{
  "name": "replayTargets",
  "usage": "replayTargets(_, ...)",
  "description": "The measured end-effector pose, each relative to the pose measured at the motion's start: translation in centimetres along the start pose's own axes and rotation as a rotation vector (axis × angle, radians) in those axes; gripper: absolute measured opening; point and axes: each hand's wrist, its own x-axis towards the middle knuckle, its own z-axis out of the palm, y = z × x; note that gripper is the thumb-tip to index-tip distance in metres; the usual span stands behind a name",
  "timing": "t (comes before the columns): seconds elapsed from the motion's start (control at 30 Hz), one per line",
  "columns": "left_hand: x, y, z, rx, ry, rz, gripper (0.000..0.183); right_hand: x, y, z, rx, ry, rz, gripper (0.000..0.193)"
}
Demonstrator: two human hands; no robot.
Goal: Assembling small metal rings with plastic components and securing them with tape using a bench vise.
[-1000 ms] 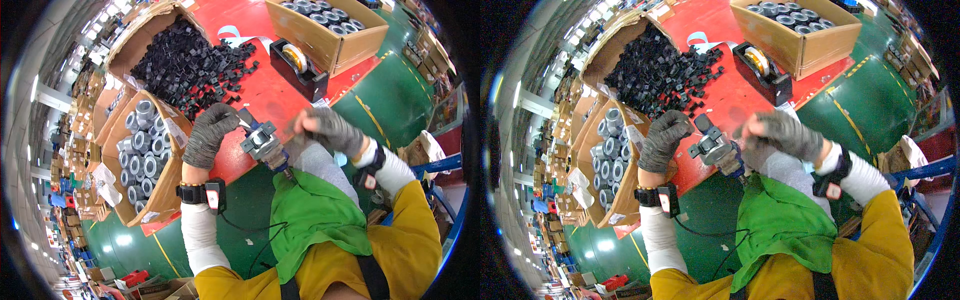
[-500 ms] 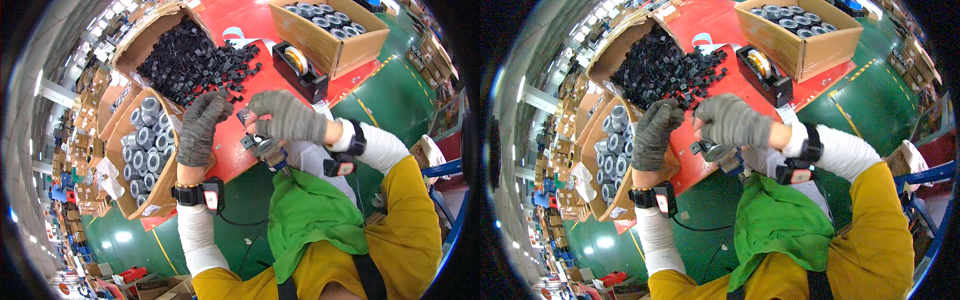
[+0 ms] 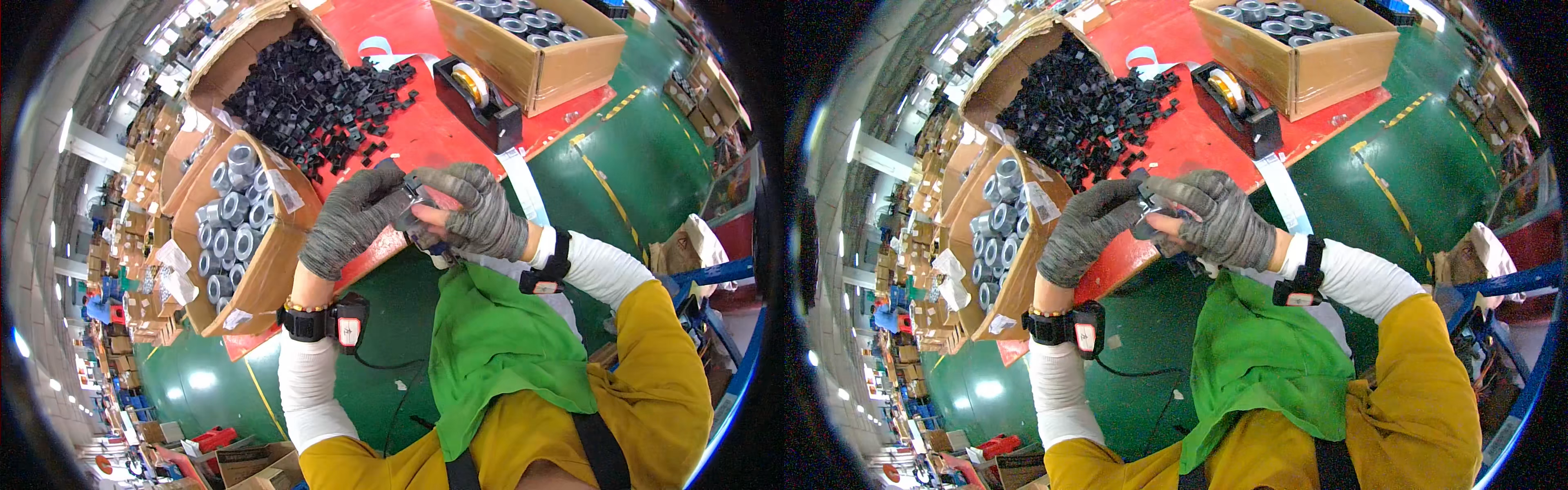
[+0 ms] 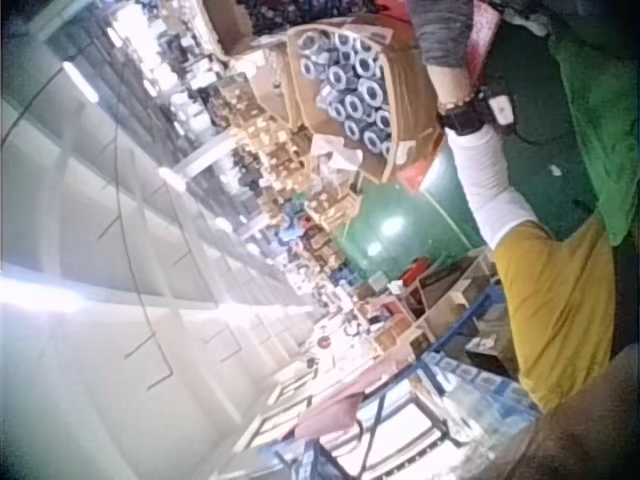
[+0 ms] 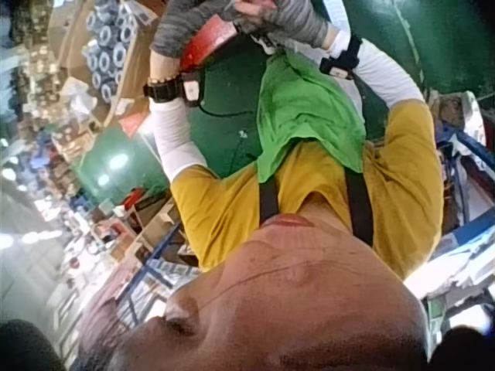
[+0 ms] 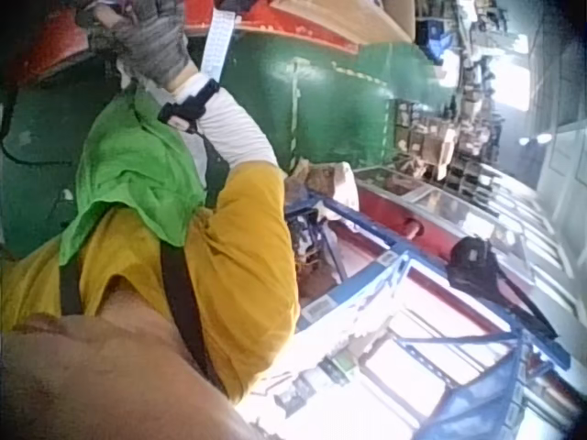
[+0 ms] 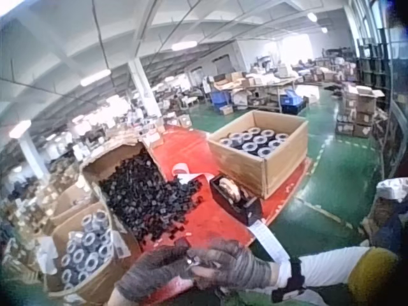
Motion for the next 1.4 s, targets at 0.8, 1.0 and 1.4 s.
replayTargets(0.8, 0.5, -1.2, 5.5, 1.260, 0.547, 0.199, 0.046, -6.7, -4.2, -0.7, 0.632, -0.541, 0.823, 0.032)
replayTargets(1.0, -1.4, -0.6, 3.9, 0.686, 0.721, 0.293, 0.036, -2.6, -1.9, -7.3, 0.303, -0.401, 0.513, 0.038)
replayTargets(1.4, -0.2, 2.9, 4.8, -0.143, 0.250, 0.012, 0.068, 0.8, -1.5, -5.6, 1.176, -0.092, 0.978, 0.044)
